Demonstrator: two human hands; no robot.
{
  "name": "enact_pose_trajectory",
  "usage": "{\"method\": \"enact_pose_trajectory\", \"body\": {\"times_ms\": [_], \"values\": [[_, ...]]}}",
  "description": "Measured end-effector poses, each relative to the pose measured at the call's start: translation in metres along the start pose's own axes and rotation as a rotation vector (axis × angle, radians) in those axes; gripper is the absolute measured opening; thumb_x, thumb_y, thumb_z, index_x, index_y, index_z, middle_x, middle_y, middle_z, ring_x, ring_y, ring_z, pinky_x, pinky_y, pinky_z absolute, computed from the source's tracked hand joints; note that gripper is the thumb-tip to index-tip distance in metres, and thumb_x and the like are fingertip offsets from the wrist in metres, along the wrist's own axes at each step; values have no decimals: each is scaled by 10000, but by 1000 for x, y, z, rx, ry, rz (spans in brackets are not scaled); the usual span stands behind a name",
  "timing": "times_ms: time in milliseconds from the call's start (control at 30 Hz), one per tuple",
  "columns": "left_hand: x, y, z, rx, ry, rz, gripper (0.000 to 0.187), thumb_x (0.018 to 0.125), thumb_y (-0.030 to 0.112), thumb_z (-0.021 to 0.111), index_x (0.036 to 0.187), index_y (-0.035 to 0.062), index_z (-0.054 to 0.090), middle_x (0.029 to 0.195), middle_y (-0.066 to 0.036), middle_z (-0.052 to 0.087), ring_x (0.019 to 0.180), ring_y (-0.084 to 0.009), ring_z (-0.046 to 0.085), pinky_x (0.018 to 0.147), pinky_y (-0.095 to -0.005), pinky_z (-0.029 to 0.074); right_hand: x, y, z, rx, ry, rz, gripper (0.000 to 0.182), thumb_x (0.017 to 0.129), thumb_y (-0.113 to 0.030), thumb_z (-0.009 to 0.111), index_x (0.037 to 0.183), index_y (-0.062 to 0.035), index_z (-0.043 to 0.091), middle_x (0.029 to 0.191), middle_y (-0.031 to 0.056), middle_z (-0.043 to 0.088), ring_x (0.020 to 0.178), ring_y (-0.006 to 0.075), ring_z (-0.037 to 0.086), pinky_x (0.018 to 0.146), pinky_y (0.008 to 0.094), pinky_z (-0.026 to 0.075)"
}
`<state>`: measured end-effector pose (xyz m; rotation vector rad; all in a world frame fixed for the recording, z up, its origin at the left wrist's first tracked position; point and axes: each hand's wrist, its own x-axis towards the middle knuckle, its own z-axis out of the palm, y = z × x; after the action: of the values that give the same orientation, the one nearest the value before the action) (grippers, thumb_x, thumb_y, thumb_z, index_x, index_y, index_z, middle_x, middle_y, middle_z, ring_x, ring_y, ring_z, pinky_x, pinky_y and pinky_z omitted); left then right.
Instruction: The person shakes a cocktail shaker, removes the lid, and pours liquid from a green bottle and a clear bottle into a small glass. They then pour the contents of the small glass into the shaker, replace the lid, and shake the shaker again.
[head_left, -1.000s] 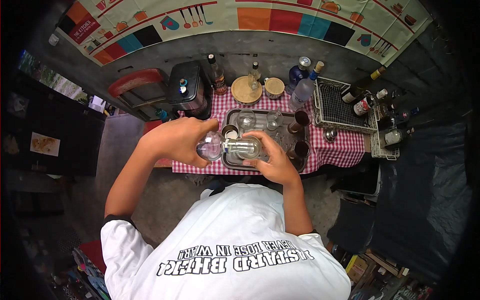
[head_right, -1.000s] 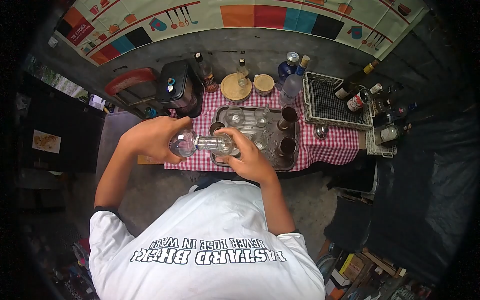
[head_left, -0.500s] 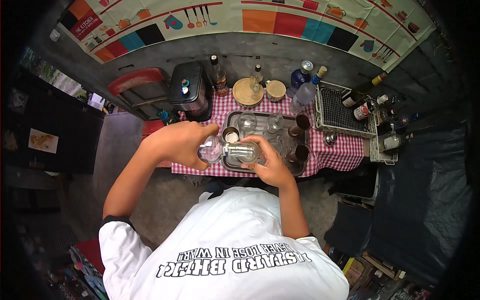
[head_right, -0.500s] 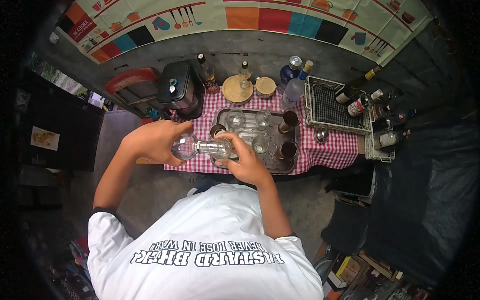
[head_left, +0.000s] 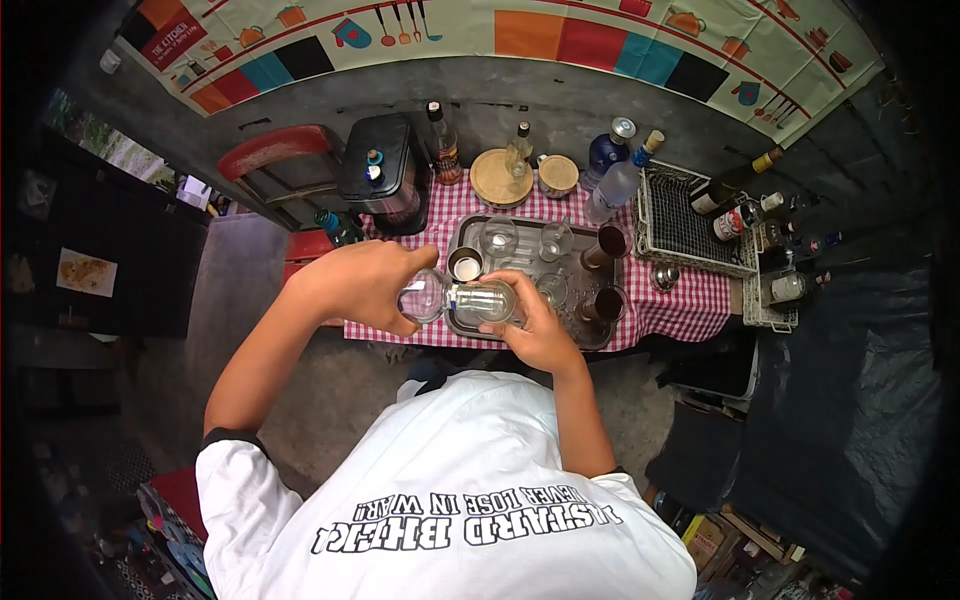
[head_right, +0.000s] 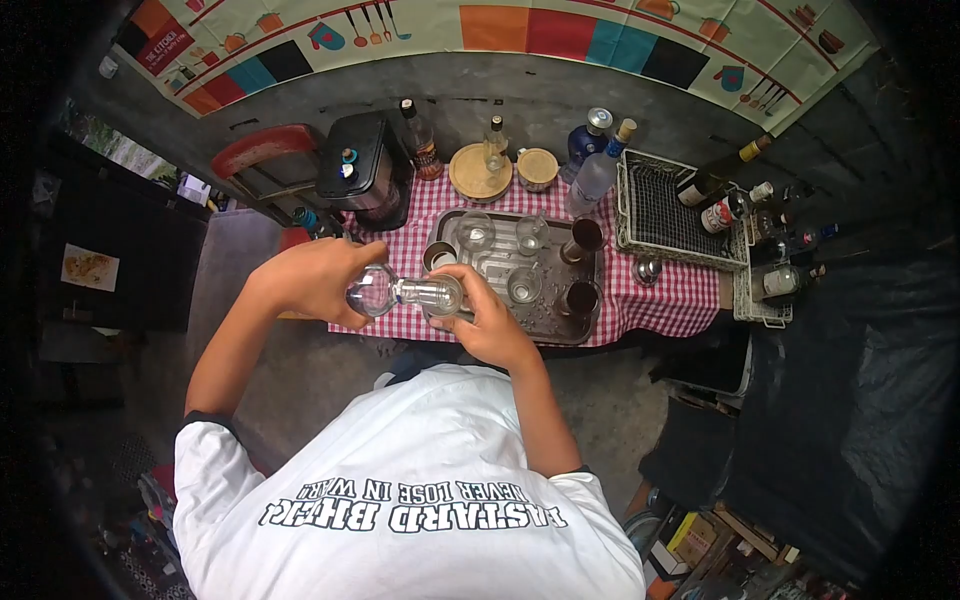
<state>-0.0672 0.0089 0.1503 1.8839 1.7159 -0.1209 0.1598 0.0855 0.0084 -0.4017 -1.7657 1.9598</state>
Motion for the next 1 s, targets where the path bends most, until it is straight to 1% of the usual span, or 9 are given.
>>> {"method": "enact_pose_trajectory", "body": {"times_ms": [500,567,667,767,1000], "values": [[4,3,3,46,-13,-5,627,609,271,812,1087,-3,514,724,-199,622,745,-391,639,691,-456,486,-4,7,-2,17,7,3,526,837,57,686,1300,-50,461,1253,89,566,1176,179,571,1027,372,473],[4,3,2,32,-43,-25,637,607,269,815,1101,1,518,735,-199,624,756,-386,641,694,-451,486,-4,8,-2,15,8,6,531,833,57,691,1301,-48,462,1258,89,565,1183,181,567,1031,369,470],[4,1,5,44,-14,-11,653,606,267,817,1126,4,522,743,-199,626,765,-385,643,697,-450,488,-4,8,-2,16,4,16,537,828,51,700,1299,-48,463,1260,87,563,1194,181,560,1038,367,463],[3,3,4,37,-29,-35,667,606,263,817,1146,5,522,743,-198,627,770,-387,645,702,-450,490,-4,5,-1,14,11,32,541,822,49,706,1297,-48,466,1258,84,563,1203,181,554,1048,364,455],[2,3,4,44,-31,-35,651,610,258,819,1132,5,523,746,-197,629,766,-387,646,694,-450,488,-4,8,-1,23,9,24,545,818,30,720,1296,-47,468,1255,83,563,1206,183,552,1057,371,448]]}}
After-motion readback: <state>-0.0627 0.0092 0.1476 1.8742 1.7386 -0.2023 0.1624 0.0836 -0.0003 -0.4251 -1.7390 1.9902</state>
